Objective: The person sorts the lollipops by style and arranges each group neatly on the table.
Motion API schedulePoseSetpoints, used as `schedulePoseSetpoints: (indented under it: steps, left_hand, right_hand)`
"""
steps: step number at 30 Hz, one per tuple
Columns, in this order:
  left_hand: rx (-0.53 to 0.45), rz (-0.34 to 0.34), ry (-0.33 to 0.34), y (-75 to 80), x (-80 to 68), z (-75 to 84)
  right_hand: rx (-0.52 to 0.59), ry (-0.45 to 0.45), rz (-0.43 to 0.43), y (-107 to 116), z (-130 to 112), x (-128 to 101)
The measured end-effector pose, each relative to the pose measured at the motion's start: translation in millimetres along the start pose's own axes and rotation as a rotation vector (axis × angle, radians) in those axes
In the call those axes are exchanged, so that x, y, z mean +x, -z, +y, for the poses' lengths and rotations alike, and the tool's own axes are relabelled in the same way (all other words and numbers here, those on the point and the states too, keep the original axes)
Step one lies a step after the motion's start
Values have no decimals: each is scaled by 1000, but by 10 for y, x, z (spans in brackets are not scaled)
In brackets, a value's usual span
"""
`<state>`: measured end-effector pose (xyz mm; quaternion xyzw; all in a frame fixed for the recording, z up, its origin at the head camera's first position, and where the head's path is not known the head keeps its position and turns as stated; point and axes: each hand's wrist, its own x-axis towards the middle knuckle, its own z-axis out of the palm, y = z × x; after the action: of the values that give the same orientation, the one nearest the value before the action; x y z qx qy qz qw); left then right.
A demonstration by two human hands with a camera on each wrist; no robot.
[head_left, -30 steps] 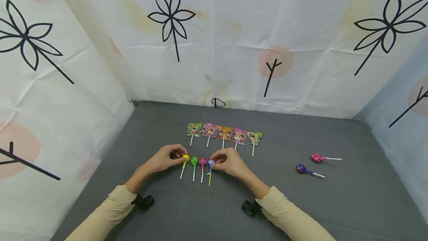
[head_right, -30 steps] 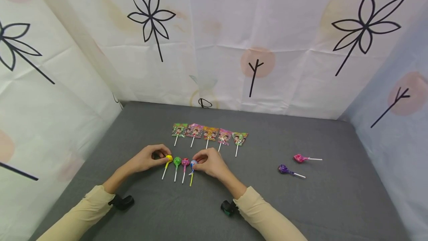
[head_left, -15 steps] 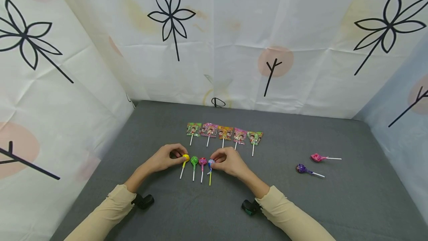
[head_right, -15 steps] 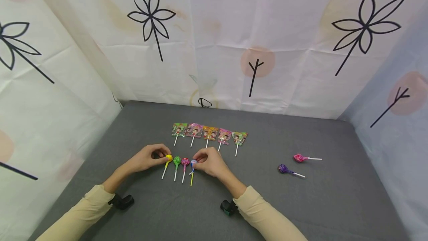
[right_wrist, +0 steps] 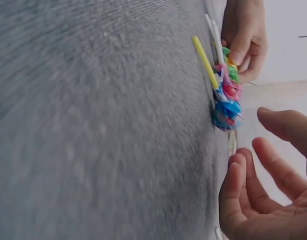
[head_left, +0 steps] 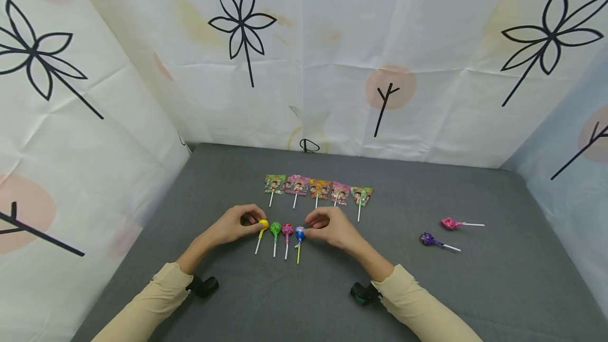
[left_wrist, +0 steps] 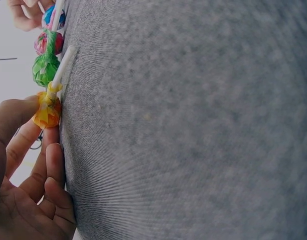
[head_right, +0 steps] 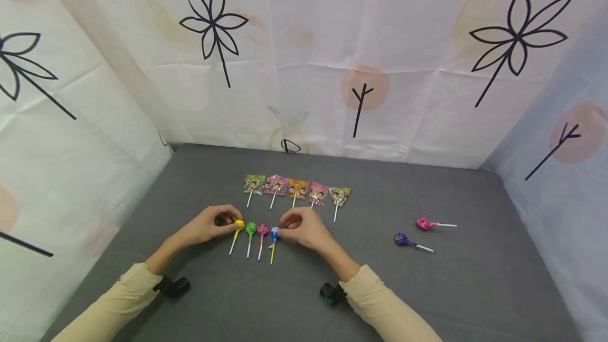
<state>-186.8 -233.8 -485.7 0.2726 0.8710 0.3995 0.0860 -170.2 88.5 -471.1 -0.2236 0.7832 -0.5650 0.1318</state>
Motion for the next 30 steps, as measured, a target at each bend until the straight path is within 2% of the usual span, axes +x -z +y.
schedulePoseSetpoints:
  steps: [5, 9, 22, 30]
  left_hand:
    - [0, -2, 3, -9, -3, -11]
    - [0, -2, 0, -16, -9, -20]
    - [-1, -6, 11, -9, -10, 28]
    - [-2, 2, 2, -2, -11, 24]
  right_hand:
    - [34, 41, -37, 149, -9, -138]
    - [73, 12, -40, 300, -26, -286]
    - [97, -96, 28, 858, -9, -836]
    - [95, -118, 92, 1093, 67, -1086]
